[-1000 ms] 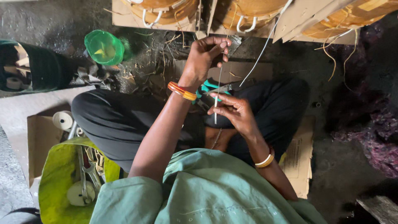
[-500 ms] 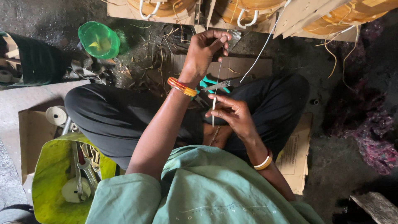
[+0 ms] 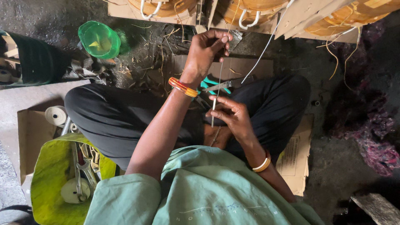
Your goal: The person sits on the floor and uses pliers and a knife to cut and trim white plastic ties and yellow wires on a large cylindrical coil assembly. They repeatedly thread ties through slots, tighten them, and trim excess material.
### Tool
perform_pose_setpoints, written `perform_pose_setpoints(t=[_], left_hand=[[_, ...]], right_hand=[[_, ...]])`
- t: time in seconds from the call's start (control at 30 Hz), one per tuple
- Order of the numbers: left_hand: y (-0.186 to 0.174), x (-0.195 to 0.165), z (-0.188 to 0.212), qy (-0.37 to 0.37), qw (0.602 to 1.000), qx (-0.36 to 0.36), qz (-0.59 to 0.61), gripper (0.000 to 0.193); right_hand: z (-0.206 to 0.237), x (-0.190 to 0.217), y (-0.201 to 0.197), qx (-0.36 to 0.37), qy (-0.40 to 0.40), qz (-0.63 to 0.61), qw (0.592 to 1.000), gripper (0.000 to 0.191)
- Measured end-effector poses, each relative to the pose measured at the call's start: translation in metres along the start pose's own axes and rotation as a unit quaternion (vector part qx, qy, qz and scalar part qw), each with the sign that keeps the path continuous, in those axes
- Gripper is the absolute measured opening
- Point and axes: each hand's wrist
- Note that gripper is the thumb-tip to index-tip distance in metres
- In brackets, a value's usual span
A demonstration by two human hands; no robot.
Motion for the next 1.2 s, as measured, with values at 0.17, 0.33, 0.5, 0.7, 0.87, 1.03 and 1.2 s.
perform_pose_setpoints(t=[0.17, 0.33, 0.5, 0.7, 0.87, 1.03, 1.2], left_hand=[[0.0004, -0.0002, 0.0006, -0.003, 1.000, 0.001, -0.004, 0.018], [0.0002, -0.0004, 0.0012, 0.008, 1.000, 0.008, 0.002, 0.018], [0.0005, -0.0004, 0.0012, 0.002, 1.000, 0.007, 0.003, 0.018], [0.0017, -0.0022, 0.0029, 0.010, 1.000, 0.008, 0.001, 0.018], [0.0016, -0.0054, 0.0036, -0.002, 1.000, 0.001, -0.015, 0.019], [0.0011, -0.0041, 0.0026, -0.003, 1.000, 0.009, 0.011, 0.018], [0.0006, -0.0028, 0.0013, 0.005, 1.000, 0.011, 0.003, 0.018]], right_hand=[[-0.0003, -0.0022, -0.0020, 0.005, -0.015, 0.015, 1.000, 0.045], [0.0003, -0.0050, -0.0015, -0.005, -0.011, -0.010, 1.000, 0.044], [0.0005, -0.0070, -0.0018, -0.011, -0.021, 0.004, 1.000, 0.043], [0.0003, -0.0063, -0.0014, -0.021, -0.012, -0.018, 1.000, 0.042], [0.0019, -0.0045, -0.0009, -0.027, 0.004, -0.026, 0.999, 0.043], [0.0027, -0.0043, -0.0014, -0.034, 0.009, -0.029, 0.999, 0.044], [0.0034, -0.0052, -0.0024, -0.035, 0.021, -0.044, 0.998, 0.045]])
Point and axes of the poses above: each hand's wrist, its own z-axis away from the middle knuckle, its own y-axis out of the palm, x = y × z, and after that the axes turned 5 degrees about -z, right-handed
